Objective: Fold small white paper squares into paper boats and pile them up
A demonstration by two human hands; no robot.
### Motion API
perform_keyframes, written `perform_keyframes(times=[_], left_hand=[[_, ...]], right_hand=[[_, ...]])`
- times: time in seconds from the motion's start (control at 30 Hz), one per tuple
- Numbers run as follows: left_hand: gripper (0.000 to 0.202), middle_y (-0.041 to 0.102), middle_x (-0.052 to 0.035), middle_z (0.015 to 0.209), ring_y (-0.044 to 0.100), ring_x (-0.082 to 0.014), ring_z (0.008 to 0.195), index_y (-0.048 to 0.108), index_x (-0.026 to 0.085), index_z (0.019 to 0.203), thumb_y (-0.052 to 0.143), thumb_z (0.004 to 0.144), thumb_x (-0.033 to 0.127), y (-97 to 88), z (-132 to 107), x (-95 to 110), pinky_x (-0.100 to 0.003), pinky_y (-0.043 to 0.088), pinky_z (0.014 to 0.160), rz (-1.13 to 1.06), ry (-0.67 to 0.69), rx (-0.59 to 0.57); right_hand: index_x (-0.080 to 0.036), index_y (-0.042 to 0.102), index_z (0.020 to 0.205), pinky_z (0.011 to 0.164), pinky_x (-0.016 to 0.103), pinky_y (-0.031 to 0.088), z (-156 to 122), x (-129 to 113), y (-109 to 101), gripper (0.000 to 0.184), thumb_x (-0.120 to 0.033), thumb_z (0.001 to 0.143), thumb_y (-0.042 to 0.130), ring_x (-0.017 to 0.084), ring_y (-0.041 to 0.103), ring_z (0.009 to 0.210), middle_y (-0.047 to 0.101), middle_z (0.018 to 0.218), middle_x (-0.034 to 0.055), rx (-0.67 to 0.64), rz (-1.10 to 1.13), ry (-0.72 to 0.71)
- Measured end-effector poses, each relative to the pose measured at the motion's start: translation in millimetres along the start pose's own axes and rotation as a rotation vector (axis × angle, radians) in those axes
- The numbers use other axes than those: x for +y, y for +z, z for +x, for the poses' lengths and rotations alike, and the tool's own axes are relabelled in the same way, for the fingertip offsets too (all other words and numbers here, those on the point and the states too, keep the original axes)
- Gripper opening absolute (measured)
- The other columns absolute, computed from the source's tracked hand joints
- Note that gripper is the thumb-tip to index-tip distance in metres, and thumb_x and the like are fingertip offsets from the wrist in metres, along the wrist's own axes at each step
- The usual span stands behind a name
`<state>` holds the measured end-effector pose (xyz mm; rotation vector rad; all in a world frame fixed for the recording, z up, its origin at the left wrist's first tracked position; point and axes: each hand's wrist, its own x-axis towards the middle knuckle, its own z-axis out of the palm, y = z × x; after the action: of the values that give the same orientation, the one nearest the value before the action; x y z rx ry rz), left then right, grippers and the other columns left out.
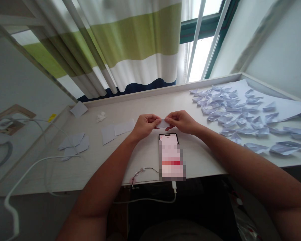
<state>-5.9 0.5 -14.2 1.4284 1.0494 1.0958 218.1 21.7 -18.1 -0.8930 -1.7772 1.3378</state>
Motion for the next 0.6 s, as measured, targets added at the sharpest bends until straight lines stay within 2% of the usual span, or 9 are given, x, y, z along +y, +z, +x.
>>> perform_keyframes(times=[0.3, 0.47, 0.6], left_hand=[[0.036, 0.08, -0.0069, 0.081, 0.073, -0.0157, 0.073, 0.08, 0.013, 0.087, 0.097, 0.075, 0.043, -0.3, -0.7, 3.1, -0.028, 0.061, 0.066, 0.045, -0.007, -0.018], [0.038, 0.079, -0.0061, 0.08, 0.071, -0.0153, 0.072, 0.079, 0.014, 0.088, 0.095, 0.075, 0.046, -1.0, 0.8, 3.1, -0.029, 0.06, 0.065, 0.04, 0.065, 0.036], [0.04, 0.079, -0.0057, 0.079, 0.069, -0.0144, 0.07, 0.079, 0.014, 0.086, 0.095, 0.075, 0.049, -1.0, 1.1, 4.6, -0.028, 0.059, 0.065, 0.058, 0.099, 0.041]], right_hand=[[-0.016, 0.076, 0.083, 0.057, 0.028, 0.057, -0.3, -1.8, -1.2, 0.053, -0.066, 0.082, 0.09, 0.023, 0.083, 0.071, 0.073, 0.066, 0.0017, -0.002, 0.012, 0.001], [-0.015, 0.078, 0.093, 0.068, 0.032, 0.064, -0.1, -0.5, -2.7, 0.052, -0.066, 0.085, 0.087, 0.021, 0.082, 0.075, 0.08, 0.079, 0.0056, 0.003, 0.052, -0.029], [-0.016, 0.076, 0.091, 0.072, 0.035, 0.066, -0.2, -0.3, -4.6, 0.05, -0.065, 0.087, 0.087, 0.021, 0.081, 0.076, 0.077, 0.076, 0.004, 0.024, 0.054, -0.1]])
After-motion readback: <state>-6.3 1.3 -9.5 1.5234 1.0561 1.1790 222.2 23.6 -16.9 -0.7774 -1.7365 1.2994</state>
